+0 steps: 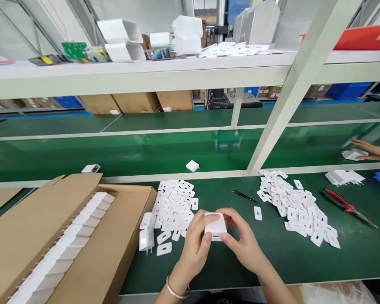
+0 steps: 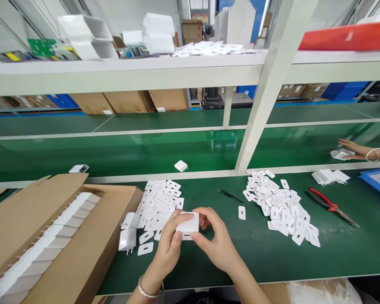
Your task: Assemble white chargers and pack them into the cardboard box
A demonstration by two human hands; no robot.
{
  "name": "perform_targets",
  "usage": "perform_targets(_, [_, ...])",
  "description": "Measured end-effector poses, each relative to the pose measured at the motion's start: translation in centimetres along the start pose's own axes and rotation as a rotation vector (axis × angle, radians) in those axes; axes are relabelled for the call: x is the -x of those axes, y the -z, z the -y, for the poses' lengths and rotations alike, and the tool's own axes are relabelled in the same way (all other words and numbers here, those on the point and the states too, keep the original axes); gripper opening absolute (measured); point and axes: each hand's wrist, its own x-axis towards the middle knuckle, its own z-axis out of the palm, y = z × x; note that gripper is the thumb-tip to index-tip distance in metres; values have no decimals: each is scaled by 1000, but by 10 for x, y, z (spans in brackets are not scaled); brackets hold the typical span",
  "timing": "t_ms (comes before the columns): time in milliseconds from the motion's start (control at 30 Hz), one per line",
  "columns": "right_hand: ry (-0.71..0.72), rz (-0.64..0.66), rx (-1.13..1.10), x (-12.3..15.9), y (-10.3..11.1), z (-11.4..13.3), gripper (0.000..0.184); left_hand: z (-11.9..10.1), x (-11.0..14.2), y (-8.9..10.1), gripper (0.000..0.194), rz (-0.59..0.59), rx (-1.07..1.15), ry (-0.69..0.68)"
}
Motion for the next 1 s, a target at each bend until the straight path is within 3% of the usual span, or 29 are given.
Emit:
perform_targets(100, [-41, 31, -82, 4, -11, -6, 39, 1, 2, -7, 35, -80, 36, -18])
perform_targets(333, [0, -112, -71, 7, -32, -40, 36, 24, 12, -28, 32, -264, 126, 23])
perform_targets(467, [-45, -144, -56, 6, -34, -57, 38, 41, 22, -29, 41, -219, 157, 169])
perform_targets(633, [-125, -178, -92, 6, -36, -65, 38, 44, 33, -24, 46, -83, 142, 340])
perform_targets(1000, [-87, -80, 25, 13, -30, -60, 36, 39, 35, -21, 39, -117, 130, 266])
